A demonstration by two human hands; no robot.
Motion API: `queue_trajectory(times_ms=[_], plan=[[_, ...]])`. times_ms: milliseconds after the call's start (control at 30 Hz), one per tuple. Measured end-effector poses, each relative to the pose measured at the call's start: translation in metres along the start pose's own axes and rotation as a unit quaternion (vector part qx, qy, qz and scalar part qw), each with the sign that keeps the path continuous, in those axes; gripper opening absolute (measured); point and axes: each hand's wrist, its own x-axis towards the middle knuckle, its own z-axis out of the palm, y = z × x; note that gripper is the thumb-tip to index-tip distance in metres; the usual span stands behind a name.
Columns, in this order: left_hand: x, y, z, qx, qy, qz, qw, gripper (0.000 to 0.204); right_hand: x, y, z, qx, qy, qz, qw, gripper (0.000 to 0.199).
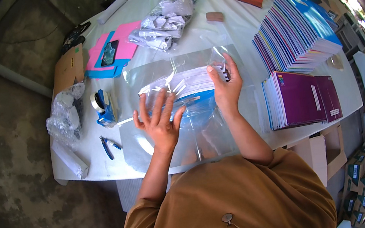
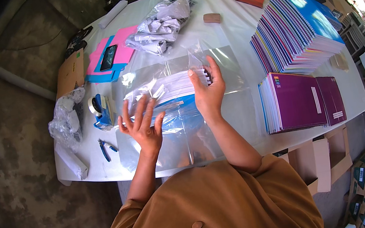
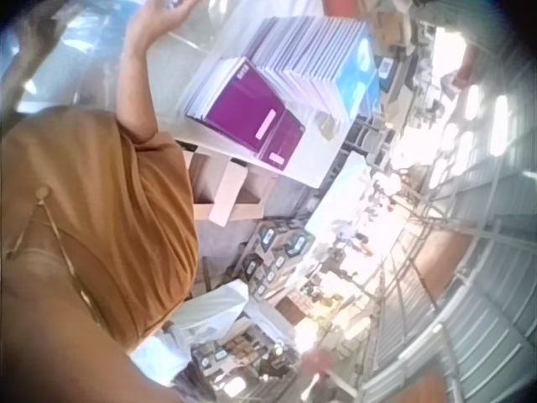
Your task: The person places stacks of notebooks into individual plastic sleeves one at a time and then moves them aside.
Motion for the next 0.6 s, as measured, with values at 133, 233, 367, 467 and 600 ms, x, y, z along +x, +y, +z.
queue_trajectory(times_ms=[133, 233, 367, 467, 600], plan=[[0.021, 0.017, -0.007, -0.072, -0.112, 0.039, 0.99, 0.05, -0.016, -0.009, -0.007, -0.302, 0.003, -0.168, 0.938, 0.061], [0.026, 0.02, -0.005, -0.137, -0.109, 0.027, 0.984, 0.062, -0.037, -0.011, -0.007, -0.452, -0.051, -0.278, 0.846, 0.066], [0.026, 0.014, -0.009, -0.25, -0.114, -0.043, 0.961, 0.076, -0.035, -0.009, -0.009, -0.293, -0.009, -0.291, 0.911, 0.065], [0.028, -0.005, -0.017, -0.349, 0.046, -0.051, 0.935, 0.082, -0.047, 0.021, -0.03, -0.158, 0.121, -0.35, 0.915, 0.064], [0.019, -0.032, -0.019, -0.345, 0.126, -0.165, 0.915, 0.09, -0.077, 0.042, -0.055, -0.316, -0.233, -0.419, 0.819, 0.061]])
